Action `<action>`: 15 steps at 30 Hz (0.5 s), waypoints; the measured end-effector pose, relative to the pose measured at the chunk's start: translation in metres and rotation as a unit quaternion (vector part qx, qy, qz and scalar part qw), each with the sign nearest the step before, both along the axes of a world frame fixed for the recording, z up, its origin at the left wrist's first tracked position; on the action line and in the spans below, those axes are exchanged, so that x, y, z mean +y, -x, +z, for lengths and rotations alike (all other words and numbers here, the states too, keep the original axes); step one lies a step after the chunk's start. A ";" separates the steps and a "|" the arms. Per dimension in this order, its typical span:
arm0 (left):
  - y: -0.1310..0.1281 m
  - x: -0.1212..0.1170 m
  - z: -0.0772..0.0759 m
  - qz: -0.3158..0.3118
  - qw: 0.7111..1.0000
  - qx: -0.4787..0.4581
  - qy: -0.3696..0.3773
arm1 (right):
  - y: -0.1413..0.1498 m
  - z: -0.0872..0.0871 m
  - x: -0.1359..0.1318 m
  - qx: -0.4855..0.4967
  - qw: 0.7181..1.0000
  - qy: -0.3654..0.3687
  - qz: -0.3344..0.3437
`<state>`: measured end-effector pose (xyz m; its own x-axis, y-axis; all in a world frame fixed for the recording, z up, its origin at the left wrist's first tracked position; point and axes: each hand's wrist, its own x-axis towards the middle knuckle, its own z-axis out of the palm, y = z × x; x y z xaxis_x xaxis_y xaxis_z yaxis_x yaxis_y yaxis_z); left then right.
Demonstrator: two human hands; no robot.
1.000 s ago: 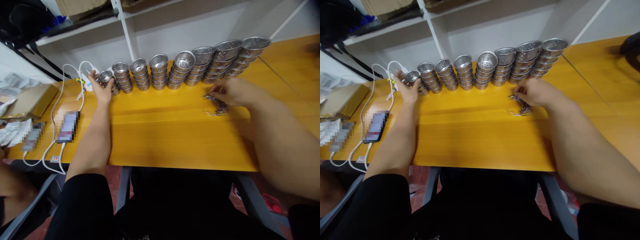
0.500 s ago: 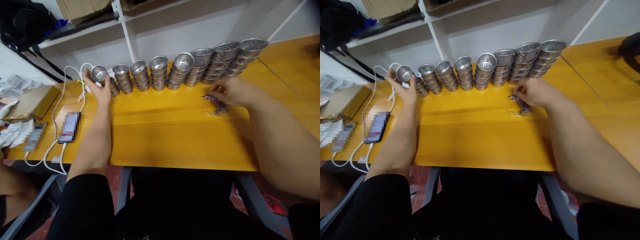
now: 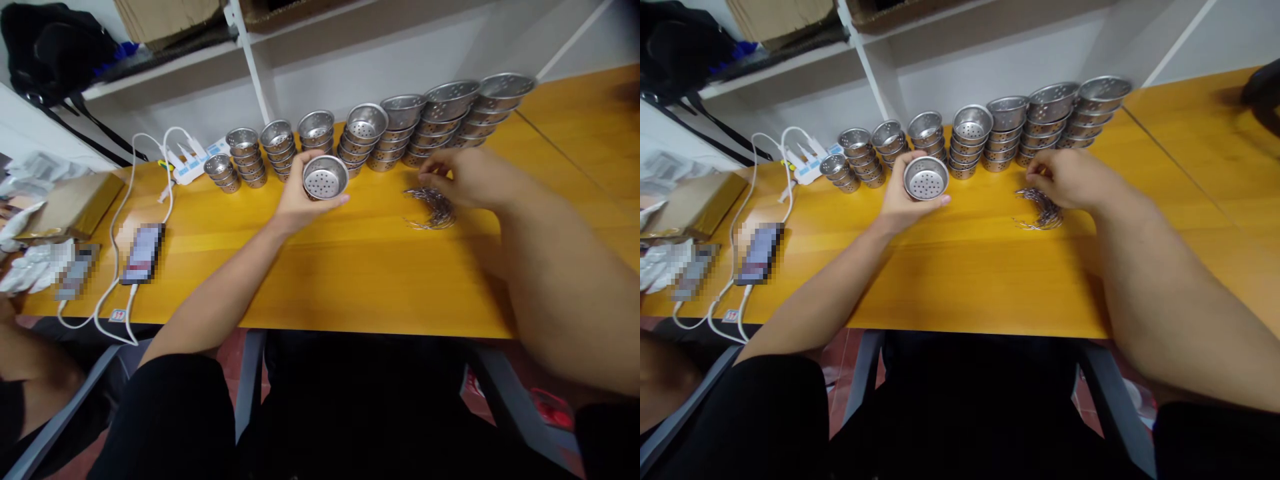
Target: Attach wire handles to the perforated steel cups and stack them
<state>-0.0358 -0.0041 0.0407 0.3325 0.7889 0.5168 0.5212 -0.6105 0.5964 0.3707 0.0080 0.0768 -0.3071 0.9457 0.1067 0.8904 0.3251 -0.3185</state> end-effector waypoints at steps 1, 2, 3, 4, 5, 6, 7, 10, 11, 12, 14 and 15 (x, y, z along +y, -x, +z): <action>-0.003 -0.001 -0.011 -0.003 1.000 -0.003 0.008 | 0.001 0.001 -0.002 0.003 1.000 -0.002 -0.003; -0.004 -0.001 -0.020 -0.002 1.000 -0.012 0.014 | 0.002 0.003 -0.003 0.006 1.000 -0.002 -0.003; -0.003 0.001 -0.028 0.000 1.000 -0.024 0.019 | 0.003 0.004 -0.005 0.008 1.000 -0.002 -0.004; -0.001 0.004 -0.035 0.002 0.999 -0.038 0.025 | 0.004 0.006 -0.006 0.013 1.000 -0.001 -0.004; 0.001 0.007 -0.041 0.002 0.998 -0.054 0.031 | 0.005 0.007 -0.008 0.019 1.000 0.000 -0.006; 0.003 0.011 -0.047 0.002 0.997 -0.070 0.039 | 0.007 0.009 -0.009 0.025 1.000 0.000 -0.009; 0.005 0.014 -0.051 0.001 0.995 -0.084 0.050 | 0.008 0.010 -0.010 0.031 0.999 -0.001 -0.013; 0.009 0.017 -0.059 -0.009 0.991 -0.101 0.086 | 0.013 0.014 -0.014 0.048 0.999 -0.009 -0.024; 0.009 0.016 -0.060 -0.014 0.991 -0.098 0.091 | 0.015 0.015 -0.016 0.057 0.998 -0.015 -0.027; 0.010 0.015 -0.060 -0.022 0.991 -0.096 0.091 | 0.018 0.017 -0.019 0.069 0.997 -0.025 -0.030; 0.010 0.012 -0.059 -0.038 0.991 -0.100 0.085 | 0.022 0.019 -0.024 0.096 0.994 -0.049 -0.033; 0.011 0.012 -0.058 -0.046 0.990 -0.109 0.082 | 0.024 0.019 -0.026 0.109 0.992 -0.063 -0.033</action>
<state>-0.0466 0.0076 -0.0173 0.3011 0.8398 0.4517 0.3165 -0.5349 0.7834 0.3466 -0.0179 0.0955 -0.2019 0.9380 0.2817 0.8257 0.3177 -0.4662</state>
